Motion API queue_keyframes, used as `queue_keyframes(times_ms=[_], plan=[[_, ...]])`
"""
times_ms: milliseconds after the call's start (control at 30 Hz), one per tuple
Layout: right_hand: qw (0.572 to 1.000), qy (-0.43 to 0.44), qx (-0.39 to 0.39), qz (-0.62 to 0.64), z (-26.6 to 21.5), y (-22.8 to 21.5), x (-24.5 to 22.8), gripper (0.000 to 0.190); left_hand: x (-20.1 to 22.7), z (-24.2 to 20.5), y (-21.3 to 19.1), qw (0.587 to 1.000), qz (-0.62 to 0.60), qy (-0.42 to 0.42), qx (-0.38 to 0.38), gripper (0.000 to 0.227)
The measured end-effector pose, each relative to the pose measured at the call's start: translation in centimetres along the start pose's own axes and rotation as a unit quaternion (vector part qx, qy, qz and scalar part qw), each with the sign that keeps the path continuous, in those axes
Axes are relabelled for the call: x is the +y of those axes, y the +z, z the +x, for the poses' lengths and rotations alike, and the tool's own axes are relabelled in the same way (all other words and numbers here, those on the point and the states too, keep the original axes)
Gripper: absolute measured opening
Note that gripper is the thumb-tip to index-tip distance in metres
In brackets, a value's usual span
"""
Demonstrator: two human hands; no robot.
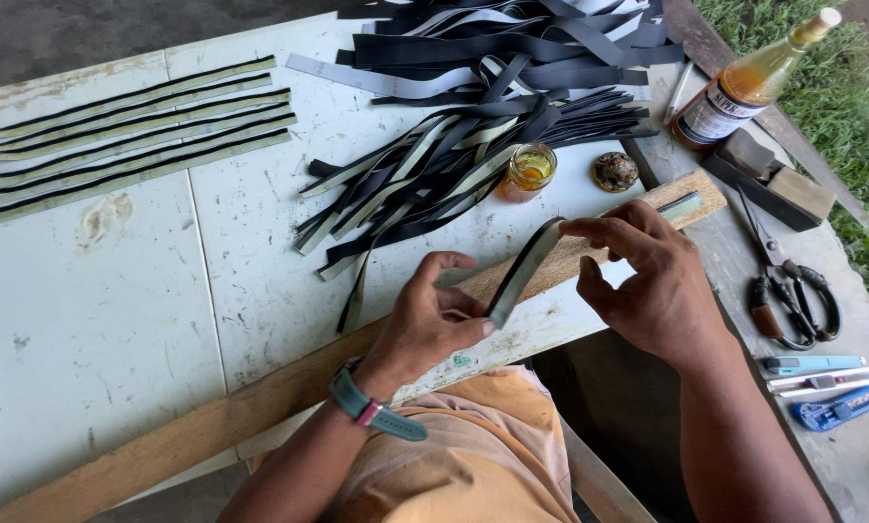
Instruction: The person repeatedly picks up black and white strips, aligns them on a wooden board, and presses them together. The person then places the assembled strips onto a growing pile on the table. The process is repeated with multiple strips throughout the clip.
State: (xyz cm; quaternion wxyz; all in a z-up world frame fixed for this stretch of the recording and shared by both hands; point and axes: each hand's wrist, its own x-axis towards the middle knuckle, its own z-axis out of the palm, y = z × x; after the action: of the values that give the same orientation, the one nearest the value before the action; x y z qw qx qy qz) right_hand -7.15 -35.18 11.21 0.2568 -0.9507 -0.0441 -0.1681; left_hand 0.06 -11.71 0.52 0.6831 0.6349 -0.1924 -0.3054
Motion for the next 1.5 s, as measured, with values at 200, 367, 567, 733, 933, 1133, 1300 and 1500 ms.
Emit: queue_keyframes(times_ms=[200,367,567,733,933,1133,1300,1500], plan=[[0.998,0.028,0.012,-0.060,3.8,1.5,4.5,0.049,1.3,-2.8,-3.7,0.982,0.171,-0.069,0.041,0.067],[0.967,0.042,-0.112,-0.224,8.8,5.1,8.3,0.064,1.8,-5.0,-4.9,0.965,0.240,-0.073,0.072,0.059],[0.951,0.039,-0.174,-0.252,10.7,7.4,10.0,0.054,1.2,-6.4,-5.2,0.944,0.316,0.032,0.092,0.016],[0.941,0.033,-0.196,-0.273,11.1,8.3,10.8,0.050,1.2,-7.4,-6.2,0.929,0.341,0.116,0.089,0.019],[0.933,0.040,-0.219,-0.282,11.0,8.5,11.4,0.050,1.0,-8.1,-6.2,0.945,0.297,0.109,0.084,0.023],[0.932,0.065,-0.234,-0.269,11.5,8.1,10.3,0.054,-0.4,-8.5,-5.9,0.972,0.176,-0.049,0.146,0.027],[0.956,0.041,-0.164,-0.242,9.1,4.2,8.9,0.059,-1.1,-9.2,-5.9,0.973,0.150,-0.053,0.169,0.028],[0.976,-0.050,-0.183,0.110,2.9,-0.5,3.1,0.071,-1.2,-9.5,-6.1,0.970,0.138,-0.065,0.190,0.033]])
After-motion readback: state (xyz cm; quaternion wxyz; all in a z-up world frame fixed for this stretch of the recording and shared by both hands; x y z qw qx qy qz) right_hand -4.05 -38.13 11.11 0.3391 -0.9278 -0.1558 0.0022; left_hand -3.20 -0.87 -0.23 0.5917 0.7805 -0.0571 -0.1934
